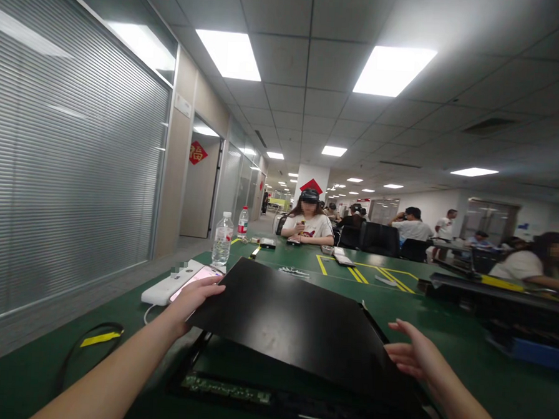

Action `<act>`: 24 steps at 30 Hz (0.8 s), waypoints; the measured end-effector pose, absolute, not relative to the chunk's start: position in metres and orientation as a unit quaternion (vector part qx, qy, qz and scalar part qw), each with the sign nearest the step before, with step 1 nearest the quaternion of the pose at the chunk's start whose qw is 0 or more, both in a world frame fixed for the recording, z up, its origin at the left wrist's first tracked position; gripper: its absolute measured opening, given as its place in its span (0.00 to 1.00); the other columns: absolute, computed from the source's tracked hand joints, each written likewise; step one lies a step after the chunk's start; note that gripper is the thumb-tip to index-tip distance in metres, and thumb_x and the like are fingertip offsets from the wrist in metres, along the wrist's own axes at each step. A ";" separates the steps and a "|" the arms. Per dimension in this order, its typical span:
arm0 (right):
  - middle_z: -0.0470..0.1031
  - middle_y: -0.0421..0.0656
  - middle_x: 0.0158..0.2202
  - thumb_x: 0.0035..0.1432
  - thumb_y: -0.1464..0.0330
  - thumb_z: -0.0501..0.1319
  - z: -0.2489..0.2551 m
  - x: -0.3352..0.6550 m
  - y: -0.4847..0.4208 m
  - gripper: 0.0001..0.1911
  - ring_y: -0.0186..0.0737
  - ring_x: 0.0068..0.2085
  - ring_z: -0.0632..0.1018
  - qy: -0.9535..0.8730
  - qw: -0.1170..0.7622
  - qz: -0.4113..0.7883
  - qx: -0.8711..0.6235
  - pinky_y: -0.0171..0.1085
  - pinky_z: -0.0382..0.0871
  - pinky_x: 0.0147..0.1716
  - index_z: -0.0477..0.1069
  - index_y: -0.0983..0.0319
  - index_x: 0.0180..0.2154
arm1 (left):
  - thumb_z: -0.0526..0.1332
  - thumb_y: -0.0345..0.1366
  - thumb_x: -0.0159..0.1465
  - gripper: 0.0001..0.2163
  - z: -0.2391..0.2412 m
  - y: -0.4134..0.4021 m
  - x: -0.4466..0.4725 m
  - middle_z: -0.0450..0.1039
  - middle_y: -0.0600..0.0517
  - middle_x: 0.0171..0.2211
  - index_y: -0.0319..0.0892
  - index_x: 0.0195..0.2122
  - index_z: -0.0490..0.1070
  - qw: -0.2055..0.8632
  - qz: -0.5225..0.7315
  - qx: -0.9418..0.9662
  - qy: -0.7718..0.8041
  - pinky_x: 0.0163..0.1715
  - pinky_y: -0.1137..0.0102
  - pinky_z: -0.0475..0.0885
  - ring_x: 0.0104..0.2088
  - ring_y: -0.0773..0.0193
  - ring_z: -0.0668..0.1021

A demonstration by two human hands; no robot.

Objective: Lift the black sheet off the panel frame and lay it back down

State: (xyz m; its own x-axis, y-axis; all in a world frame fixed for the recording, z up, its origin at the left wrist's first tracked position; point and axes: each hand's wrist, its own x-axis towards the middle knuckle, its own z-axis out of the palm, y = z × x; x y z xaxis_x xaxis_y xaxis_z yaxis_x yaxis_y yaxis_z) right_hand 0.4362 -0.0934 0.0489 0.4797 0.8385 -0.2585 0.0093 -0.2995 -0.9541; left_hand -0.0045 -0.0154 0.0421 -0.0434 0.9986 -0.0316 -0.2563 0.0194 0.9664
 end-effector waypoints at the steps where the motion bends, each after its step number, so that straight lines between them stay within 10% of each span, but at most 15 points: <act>1: 0.76 0.47 0.22 0.51 0.54 0.51 0.049 0.436 -0.094 0.28 0.35 0.21 0.73 -0.309 0.504 0.407 -0.697 0.29 0.62 0.18 0.59 0.62 0.51 | 0.68 0.31 0.45 0.21 0.042 -0.015 -0.005 0.78 0.46 0.31 0.38 0.43 0.71 0.552 0.563 0.415 0.454 0.31 0.69 0.74 0.33 0.56 0.79; 24: 0.76 0.49 0.22 0.50 0.54 0.49 0.039 0.451 -0.085 0.27 0.31 0.16 0.62 -0.350 0.482 0.320 -0.736 0.28 0.48 0.15 0.62 0.65 0.47 | 0.65 0.30 0.46 0.17 0.044 -0.026 0.009 0.78 0.49 0.29 0.38 0.39 0.71 0.551 0.520 0.451 0.471 0.30 0.71 0.72 0.30 0.59 0.79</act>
State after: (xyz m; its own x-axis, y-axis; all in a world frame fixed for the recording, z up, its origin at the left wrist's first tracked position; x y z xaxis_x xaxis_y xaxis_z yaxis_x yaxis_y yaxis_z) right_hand 0.4507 -0.0846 0.0394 0.5496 0.8246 -0.1340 0.2071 -0.2898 -0.9344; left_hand 0.0094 -0.0262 0.0445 0.0152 0.9987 -0.0492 -0.1489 0.0509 0.9875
